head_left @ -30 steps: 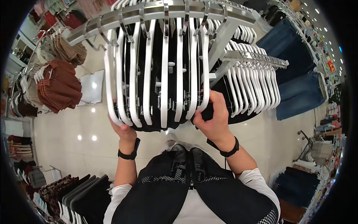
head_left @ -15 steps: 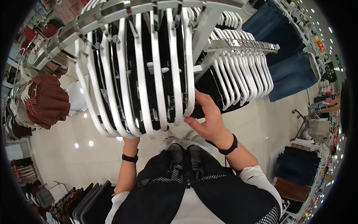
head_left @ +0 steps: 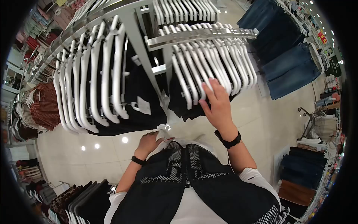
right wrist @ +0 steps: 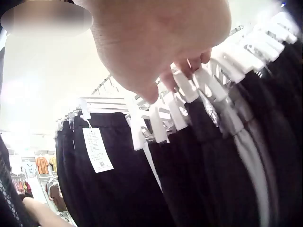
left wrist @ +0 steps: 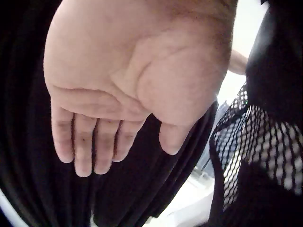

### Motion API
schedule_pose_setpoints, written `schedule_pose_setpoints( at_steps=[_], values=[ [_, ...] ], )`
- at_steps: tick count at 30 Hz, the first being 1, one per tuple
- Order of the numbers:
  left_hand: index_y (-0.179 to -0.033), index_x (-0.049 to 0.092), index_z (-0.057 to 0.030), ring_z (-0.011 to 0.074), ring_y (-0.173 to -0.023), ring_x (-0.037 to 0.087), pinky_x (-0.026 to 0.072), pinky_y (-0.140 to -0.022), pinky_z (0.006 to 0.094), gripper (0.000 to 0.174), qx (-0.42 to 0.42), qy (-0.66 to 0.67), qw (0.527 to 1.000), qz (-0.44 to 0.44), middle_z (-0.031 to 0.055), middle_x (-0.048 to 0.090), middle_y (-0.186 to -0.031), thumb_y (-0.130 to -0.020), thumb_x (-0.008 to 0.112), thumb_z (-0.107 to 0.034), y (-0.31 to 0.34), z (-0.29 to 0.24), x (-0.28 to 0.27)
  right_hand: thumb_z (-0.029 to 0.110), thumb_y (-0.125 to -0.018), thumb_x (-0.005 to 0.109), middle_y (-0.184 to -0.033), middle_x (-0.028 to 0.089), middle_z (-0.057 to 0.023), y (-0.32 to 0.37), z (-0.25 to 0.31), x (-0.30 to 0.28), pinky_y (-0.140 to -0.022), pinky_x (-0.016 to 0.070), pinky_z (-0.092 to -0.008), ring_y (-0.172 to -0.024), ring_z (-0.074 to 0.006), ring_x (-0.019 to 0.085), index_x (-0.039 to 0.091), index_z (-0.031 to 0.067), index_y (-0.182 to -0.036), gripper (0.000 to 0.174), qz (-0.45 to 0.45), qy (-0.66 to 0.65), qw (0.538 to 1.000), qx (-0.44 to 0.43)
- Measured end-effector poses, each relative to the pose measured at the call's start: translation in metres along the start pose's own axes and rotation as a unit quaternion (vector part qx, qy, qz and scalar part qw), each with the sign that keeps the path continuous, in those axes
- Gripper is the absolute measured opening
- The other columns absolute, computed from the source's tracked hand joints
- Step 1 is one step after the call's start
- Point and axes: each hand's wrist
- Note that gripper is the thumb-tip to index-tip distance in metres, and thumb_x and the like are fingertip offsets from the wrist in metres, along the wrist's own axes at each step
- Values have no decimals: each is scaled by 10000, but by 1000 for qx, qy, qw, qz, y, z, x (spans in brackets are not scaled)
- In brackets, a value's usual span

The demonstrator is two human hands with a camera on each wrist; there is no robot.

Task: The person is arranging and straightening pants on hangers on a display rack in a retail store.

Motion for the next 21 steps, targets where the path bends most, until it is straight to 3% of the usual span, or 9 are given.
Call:
schedule_pose_setpoints(
  at_steps=[4,8,11,14,21],
  values=[
    [-1148,715,-39,284,-930,703,493,-888,414,244,128,170,964,-159,115,758,-973,-964,661,-192,-48,-118,-45,226,-915,722,-1546,488,-149,28,-40,-26,-1176,361,-492,-1425,-366,459,534,107,-1488,614,35,-12,999,-39],
    [-1140,715,-60,264,-824,656,467,-859,402,272,184,148,900,-365,52,708,-889,-877,669,-7,-63,-195,-72,233,-916,712,-1581,462,-132,56,-92,-46,-1183,346,-495,-1455,-352,428,495,121,-1529,660,44,-28,998,-36],
    [-1224,684,-54,313,-1073,659,470,-950,432,392,188,52,871,-451,116,697,-1156,-835,682,-9,-78,-215,-75,226,-920,706,-1586,456,-141,64,-120,-58,-1188,331,-502,-1479,-362,394,490,107,-1532,660,47,-27,998,-36],
    [-1385,614,-50,347,-1354,540,402,-1116,478,550,148,-36,881,-449,151,590,-1420,-841,691,-68,-92,-239,-88,217,-917,707,-1595,445,-150,62,-139,-68,-1188,329,-507,-1486,-367,383,499,104,-1525,652,29,-54,997,-42],
    [-1493,557,-125,382,-1459,427,295,-1207,520,600,106,-115,916,-369,150,484,-1574,-954,672,-361,-138,-261,-104,237,-914,716,-1599,445,-146,34,-170,-69,-1199,312,-519,-1486,-355,387,510,122,-1518,649,23,-24,999,-21]
  ],
)
Point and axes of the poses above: each hand's wrist, its own y-axis away from the middle knuckle, its own x-axis out of the palm, z = x × y
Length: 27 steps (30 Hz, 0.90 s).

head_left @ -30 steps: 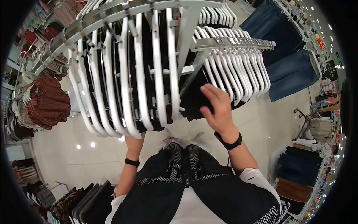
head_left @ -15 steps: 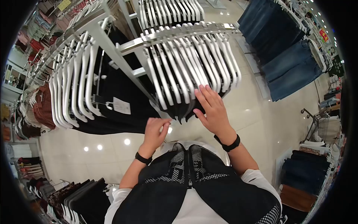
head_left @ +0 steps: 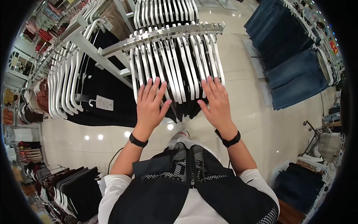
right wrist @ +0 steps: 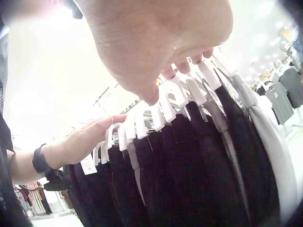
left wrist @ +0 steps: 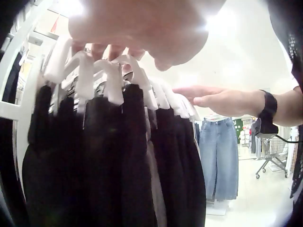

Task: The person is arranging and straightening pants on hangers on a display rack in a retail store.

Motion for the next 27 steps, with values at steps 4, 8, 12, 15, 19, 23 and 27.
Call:
schedule_pose_setpoints(
  at_steps=[4,8,12,15,19,23,27],
  values=[
    [-1479,572,-140,394,-1455,423,295,-1199,540,614,-23,-10,1000,12,125,526,-1541,-929,699,-381,-27,-4,8,277,-922,713,-1588,465,-122,-13,-11,-4,-1215,285,-500,-1481,-320,400,520,138,-1512,636,23,12,999,-25],
    [-1465,590,-114,416,-1434,450,308,-1192,540,597,-24,-17,1000,-2,149,545,-1521,-936,672,-376,-31,-2,21,306,-900,735,-1584,474,-114,-34,-32,-5,-1219,279,-498,-1473,-305,416,525,133,-1508,667,49,23,998,-36],
    [-1456,603,-93,432,-1442,447,312,-1189,552,604,-22,-22,999,-11,172,548,-1521,-983,570,-467,-29,3,34,400,-845,748,-1559,514,-92,-50,-39,0,-1218,284,-492,-1460,-296,439,547,125,-1493,732,61,20,996,-66],
    [-1451,607,-93,445,-1438,449,313,-1181,572,681,-10,-36,999,-6,174,559,-1508,-1021,459,-600,-27,12,42,435,-826,749,-1534,543,-78,-51,-40,13,-1214,290,-485,-1447,-286,458,568,128,-1471,737,36,16,997,-69],
    [-1432,636,-155,395,-1432,467,328,-1170,561,746,-9,-26,999,-31,134,562,-1512,-973,462,-716,-25,18,47,468,-817,769,-1517,560,-69,-54,-44,12,-1187,326,-478,-1418,-281,488,591,131,-1445,735,35,10,996,-78],
    [-1428,635,-133,411,-1430,467,326,-1174,562,739,-21,-24,999,-28,143,574,-1499,-969,494,-695,-26,15,45,551,-787,790,-1443,599,-73,-66,-58,7,-1136,377,-462,-1364,-272,529,623,122,-1390,759,49,-13,991,-124],
    [-1430,625,-95,437,-1439,454,319,-1180,576,677,-44,-13,998,-32,157,579,-1491,-969,559,-586,-28,7,41,604,-766,787,-1307,635,-79,-87,-69,3,-1078,409,-449,-1277,-267,570,651,110,-1324,758,73,-61,981,-169]
  ],
)
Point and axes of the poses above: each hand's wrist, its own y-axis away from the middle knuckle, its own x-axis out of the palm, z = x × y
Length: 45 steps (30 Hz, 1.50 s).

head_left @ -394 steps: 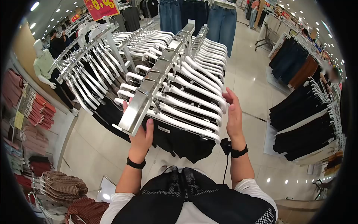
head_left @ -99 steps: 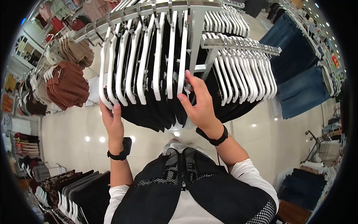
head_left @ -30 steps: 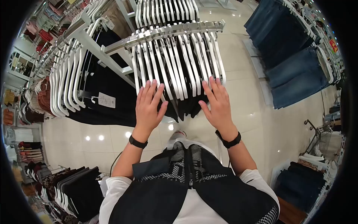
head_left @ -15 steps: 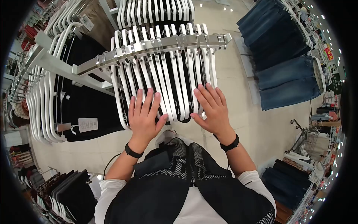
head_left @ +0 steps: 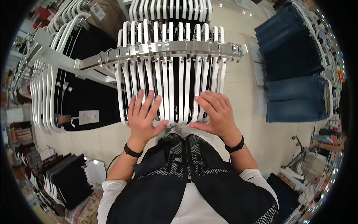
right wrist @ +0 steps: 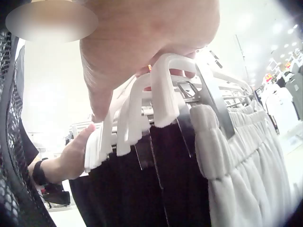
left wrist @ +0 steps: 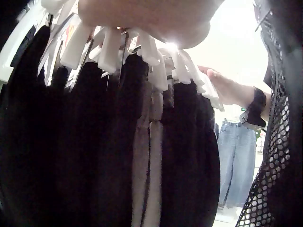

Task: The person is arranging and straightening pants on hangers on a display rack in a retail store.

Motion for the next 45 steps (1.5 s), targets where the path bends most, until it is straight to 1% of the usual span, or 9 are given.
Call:
schedule_pose_setpoints(
  at_steps=[4,8,11,14,21,34,39,41,45],
  values=[
    [-1388,665,-109,409,-1421,484,331,-1182,547,571,-45,-7,999,-21,131,610,-1460,-933,615,-449,-3,-17,-3,609,-755,784,-1240,619,-75,-8,-11,-4,-1035,417,-454,-1201,-269,583,667,101,-1283,742,16,-23,999,-42],
    [-1371,672,-79,414,-1421,478,327,-1183,551,516,-102,-30,994,-39,145,615,-1450,-974,562,-389,-8,-43,-4,555,-814,749,-1566,486,-135,-14,-20,-13,-1219,289,-492,-1464,-323,439,550,158,-1492,810,86,-39,990,-100],
    [-1367,665,-43,423,-1406,477,318,-1186,559,506,-148,-75,984,-56,163,607,-1457,-1040,474,-378,-10,-66,0,467,-801,803,-1575,458,-148,-16,-36,-17,-1210,332,-499,-1474,-364,410,496,156,-1532,852,129,-89,975,-156],
    [-1381,663,-71,402,-1432,444,308,-1182,549,510,-188,-111,971,-93,139,600,-1472,-968,561,-352,-8,-89,10,435,-803,807,-1594,425,-164,-15,-51,-23,-1215,335,-492,-1481,-381,395,463,130,-1546,873,139,-109,964,-197],
    [-1379,657,-48,397,-1452,417,288,-1198,528,483,-237,-125,949,-163,151,609,-1460,-994,533,-312,-11,-105,34,404,-778,828,-1581,454,-138,-17,-68,-18,-1192,366,-490,-1451,-357,437,467,98,-1537,895,138,-138,942,-273],
    [-1324,717,-116,384,-1441,445,281,-1206,535,465,-253,-161,936,-182,114,635,-1440,-953,562,-350,-9,-94,54,367,-812,802,-1554,488,-133,-30,-64,-16,-1180,364,-492,-1439,-335,458,499,138,-1522,805,171,-117,938,-277],
    [-1300,729,-85,371,-1428,466,252,-1218,518,493,-243,-134,938,-209,126,650,-1420,-1000,484,-391,-5,-87,61,355,-862,783,-1547,509,-130,-29,-86,-3,-1111,440,-493,-1399,-372,513,568,132,-1465,678,151,-236,901,-332],
    [-1299,726,-75,369,-1427,467,246,-1221,512,502,-245,-133,936,-214,134,652,-1417,-1009,463,-388,-5,-87,62,293,-860,775,-1523,534,-131,-29,-106,-1,-1136,431,-440,-1385,-308,540,624,115,-1390,579,120,-272,880,-372],
    [-1307,719,-69,369,-1434,456,245,-1223,510,498,-267,-131,934,-199,141,647,-1423,-990,471,-361,-7,-93,60,187,-815,724,-1323,615,-127,-16,-159,2,-1009,486,-442,-1191,-341,626,704,104,-1223,417,-29,-280,904,-323]
  ],
)
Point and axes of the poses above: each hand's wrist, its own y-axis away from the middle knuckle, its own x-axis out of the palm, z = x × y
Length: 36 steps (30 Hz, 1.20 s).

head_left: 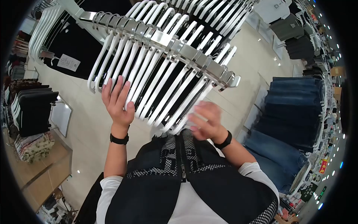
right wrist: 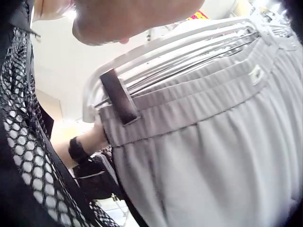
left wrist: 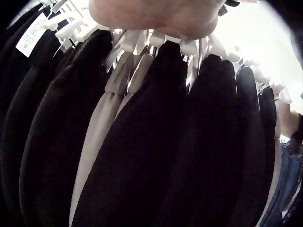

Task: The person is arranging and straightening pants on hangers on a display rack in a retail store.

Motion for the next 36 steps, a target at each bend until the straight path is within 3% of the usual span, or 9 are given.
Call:
schedule_pose_setpoints(
  at_steps=[3,8,11,17,18,22,29,31,36],
  values=[
    [-1314,715,-65,382,-1444,440,246,-1225,512,465,-23,-9,1000,2,144,642,-1429,-982,486,-296,0,-9,-2,139,-763,699,-1107,618,-122,28,-33,-20,-885,478,-455,-1028,-338,623,699,100,-1117,356,-49,85,994,40],
    [-1270,723,-33,417,-1438,453,272,-1218,523,405,-101,-26,994,-10,175,654,-1400,-1015,469,-217,11,-37,-13,129,-866,676,-1171,630,-162,11,-97,-45,-967,447,-464,-1104,-340,592,672,52,-1163,307,-99,143,974,143],
    [-1253,708,6,418,-1442,456,298,-1212,523,437,-166,28,985,-38,207,642,-1403,-1067,390,-228,13,-64,-17,149,-924,647,-1269,634,-181,-22,-134,-56,-1037,422,-471,-1168,-358,592,669,29,-1249,347,-87,88,980,158],
    [-1263,689,17,407,-1447,461,277,-1223,514,525,-254,-10,967,-21,219,615,-1436,-1102,368,-365,8,-168,0,246,-938,653,-1435,608,-154,-59,-184,-69,-1148,365,-491,-1380,-354,520,642,39,-1379,487,62,6,998,-28],
    [-1311,681,-27,440,-1466,412,230,-1235,556,436,-254,-40,966,2,192,568,-1498,-1053,481,-316,13,-179,6,253,-938,657,-1444,607,-147,-61,-188,-68,-1150,363,-493,-1386,-352,516,641,47,-1387,494,83,-4,995,-47],
    [-1448,591,-63,442,-1516,316,230,-1229,553,513,-320,-119,940,18,191,434,-1610,-986,614,-286,8,-221,24,293,-947,665,-1494,565,-150,-66,-196,-60,-1161,354,-502,-1403,-368,494,622,73,-1423,525,141,-32,988,-60],
    [-1499,554,-105,448,-1498,340,281,-1195,562,600,-357,-234,904,4,193,439,-1604,-965,647,-362,-8,-239,43,414,-957,647,-1567,506,-117,-107,-185,-59,-1188,327,-518,-1432,-366,466,575,189,-1493,586,209,-3,970,-121],
    [-1509,547,-120,448,-1488,360,302,-1190,546,588,-360,-278,890,24,185,449,-1600,-993,597,-397,-8,-241,46,419,-959,636,-1550,528,-105,-106,-186,-49,-1192,325,-508,-1428,-346,476,581,197,-1488,576,230,24,963,-141],
    [-1500,566,-150,452,-1487,357,310,-1178,578,600,-371,-269,889,1,163,450,-1604,-935,662,-330,-2,-234,51,353,-926,633,-1513,573,-78,-111,-187,-38,-1196,323,-482,-1416,-296,498,602,209,-1471,564,233,36,962,-141]
  ],
)
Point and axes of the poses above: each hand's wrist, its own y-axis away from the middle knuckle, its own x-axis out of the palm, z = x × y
